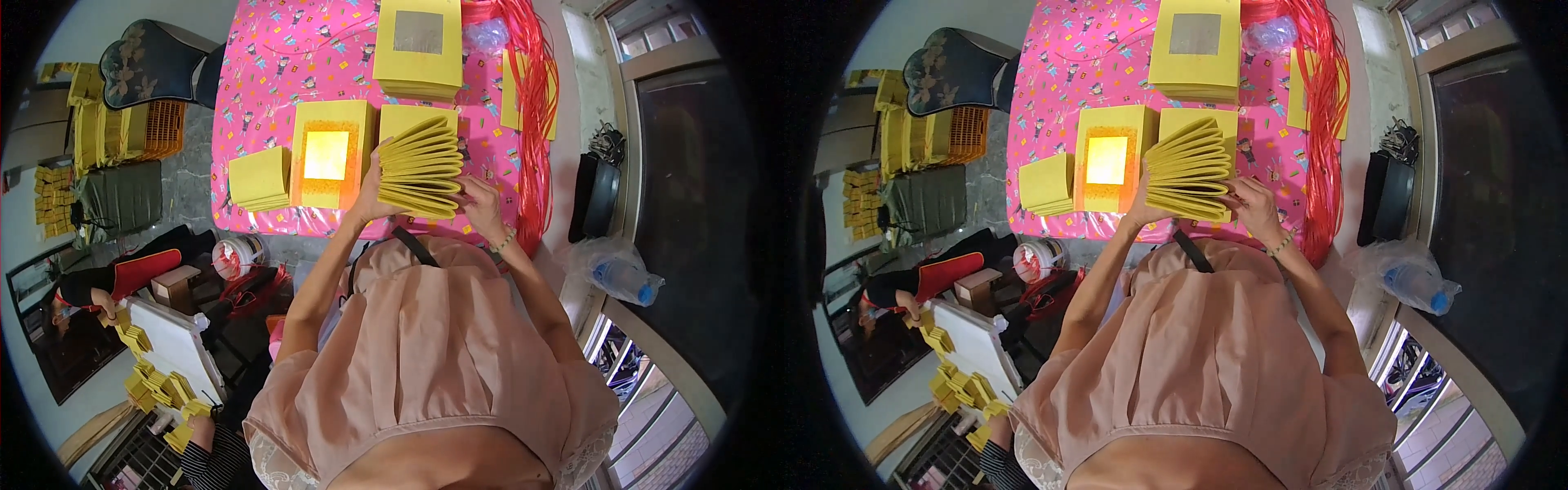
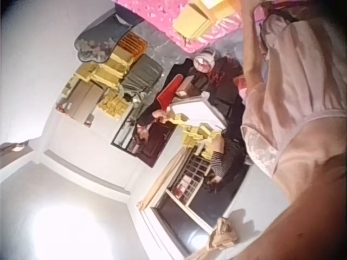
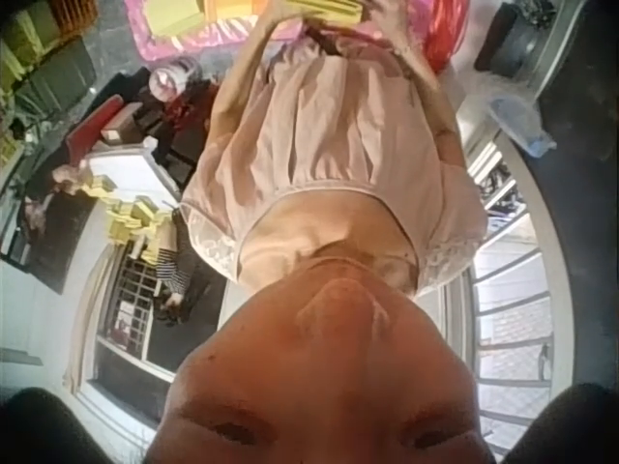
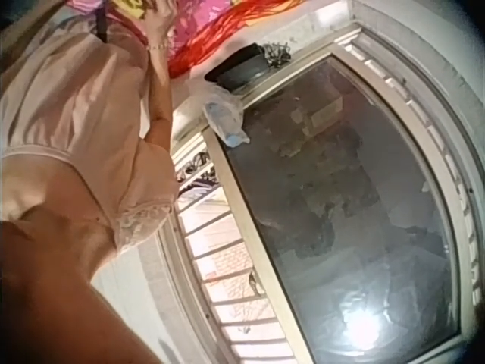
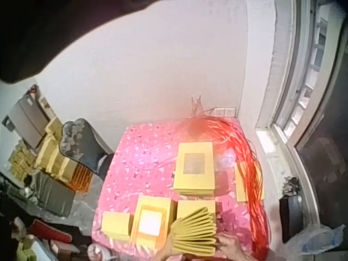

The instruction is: Sorting, stacking, and tying bundles of yellow paper sheets with red string.

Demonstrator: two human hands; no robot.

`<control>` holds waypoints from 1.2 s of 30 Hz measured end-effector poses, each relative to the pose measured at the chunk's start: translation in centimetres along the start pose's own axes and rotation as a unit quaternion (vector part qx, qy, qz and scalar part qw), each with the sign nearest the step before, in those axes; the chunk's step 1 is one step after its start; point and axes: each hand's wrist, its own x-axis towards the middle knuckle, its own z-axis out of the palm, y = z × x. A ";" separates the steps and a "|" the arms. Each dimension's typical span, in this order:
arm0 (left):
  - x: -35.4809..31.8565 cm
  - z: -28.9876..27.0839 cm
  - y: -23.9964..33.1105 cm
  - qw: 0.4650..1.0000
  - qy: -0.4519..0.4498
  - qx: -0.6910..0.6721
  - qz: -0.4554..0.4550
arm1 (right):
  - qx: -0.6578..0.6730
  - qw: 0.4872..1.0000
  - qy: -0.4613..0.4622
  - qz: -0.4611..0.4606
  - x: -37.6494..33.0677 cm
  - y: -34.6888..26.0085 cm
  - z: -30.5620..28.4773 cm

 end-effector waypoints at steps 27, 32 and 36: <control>4.4 -1.4 4.1 0.961 0.019 -0.213 -0.175 | 0.140 0.988 -0.052 0.035 3.2 0.4 0.2; 5.7 -1.4 4.5 0.867 -0.017 -0.314 -0.387 | 0.270 0.939 -0.072 0.200 2.3 2.0 1.7; 4.4 0.8 0.7 0.873 0.041 -0.215 -0.437 | 0.273 0.917 -0.060 0.285 3.3 1.4 2.0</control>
